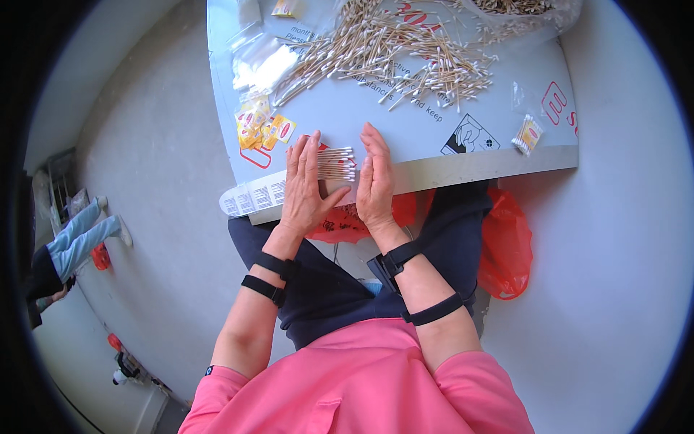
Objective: Sorting cotton swabs and placing them into small plastic bags and containers.
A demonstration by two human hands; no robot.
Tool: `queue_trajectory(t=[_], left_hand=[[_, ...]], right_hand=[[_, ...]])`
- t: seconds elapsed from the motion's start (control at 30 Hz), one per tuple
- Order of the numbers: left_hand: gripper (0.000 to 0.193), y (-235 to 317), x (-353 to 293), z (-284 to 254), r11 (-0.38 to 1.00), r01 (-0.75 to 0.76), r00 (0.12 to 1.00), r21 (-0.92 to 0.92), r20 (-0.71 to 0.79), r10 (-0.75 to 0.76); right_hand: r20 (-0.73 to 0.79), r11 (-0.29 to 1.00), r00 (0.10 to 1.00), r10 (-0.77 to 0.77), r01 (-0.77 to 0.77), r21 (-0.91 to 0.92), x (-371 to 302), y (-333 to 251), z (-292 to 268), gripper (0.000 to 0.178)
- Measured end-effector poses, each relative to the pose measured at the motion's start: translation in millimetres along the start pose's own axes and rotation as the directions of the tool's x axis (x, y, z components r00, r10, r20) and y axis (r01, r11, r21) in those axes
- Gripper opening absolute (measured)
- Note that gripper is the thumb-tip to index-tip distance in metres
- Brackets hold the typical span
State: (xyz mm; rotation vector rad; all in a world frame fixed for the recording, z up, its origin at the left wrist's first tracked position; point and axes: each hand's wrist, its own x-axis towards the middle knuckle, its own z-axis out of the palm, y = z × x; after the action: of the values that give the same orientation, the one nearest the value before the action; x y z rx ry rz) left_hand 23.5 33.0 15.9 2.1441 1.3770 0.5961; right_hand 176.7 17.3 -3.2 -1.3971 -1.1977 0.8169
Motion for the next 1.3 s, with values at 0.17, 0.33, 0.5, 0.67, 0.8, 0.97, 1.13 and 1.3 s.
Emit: queue_trajectory(t=[0.17, 0.33, 0.5, 0.67, 0.8, 0.97, 1.13, 1.3], left_hand=[[0.097, 4.6, 3.7, 12.7, 0.998, 0.053, 0.997, 0.030, -0.058, -0.051], [0.077, 3.4, 0.5, 13.1, 0.990, 0.063, 0.976, -0.128, -0.199, -0.088], [0.053, 9.0, 9.1, 23.0, 0.939, 0.160, 0.916, -0.305, -0.309, -0.256], [0.053, 8.5, 8.7, 26.8, 0.934, 0.156, 0.920, -0.323, -0.296, -0.256], [0.054, 2.9, 4.2, 24.3, 0.905, 0.175, 0.877, -0.388, -0.356, -0.323], [0.071, 5.2, 3.3, 14.5, 0.958, 0.125, 0.959, -0.256, -0.218, -0.183], [0.101, -10.6, -1.8, -19.4, 0.996, 0.052, 0.996, -0.078, -0.064, -0.057], [0.098, -21.2, -1.3, -17.3, 0.999, -0.037, 0.999, -0.036, -0.020, 0.036]], right_hand=[[0.035, 1.000, 0.999, -0.019, 0.020, -0.005, 6.3, 1.4, 0.7, 0.036], [0.048, 1.000, 0.999, -0.013, 0.014, -0.013, 8.2, -1.2, 4.1, 0.035], [0.040, 0.998, 0.997, -0.063, 0.063, -0.004, 12.8, 0.2, 23.6, 0.035], [0.050, 0.998, 0.997, -0.057, 0.057, 0.002, 11.4, -2.5, 35.4, 0.035], [-0.009, 0.989, 0.998, 0.062, -0.060, 0.133, 9.3, -6.3, 36.3, 0.034], [0.069, 0.999, 0.996, -0.052, 0.051, 0.012, 16.2, 0.0, 28.5, 0.034], [0.101, 0.998, 0.994, -0.043, 0.048, -0.048, 21.7, 1.9, -6.1, 0.032], [0.167, 0.991, 0.985, -0.034, 0.055, -0.120, 10.1, -3.6, -12.9, 0.031]])
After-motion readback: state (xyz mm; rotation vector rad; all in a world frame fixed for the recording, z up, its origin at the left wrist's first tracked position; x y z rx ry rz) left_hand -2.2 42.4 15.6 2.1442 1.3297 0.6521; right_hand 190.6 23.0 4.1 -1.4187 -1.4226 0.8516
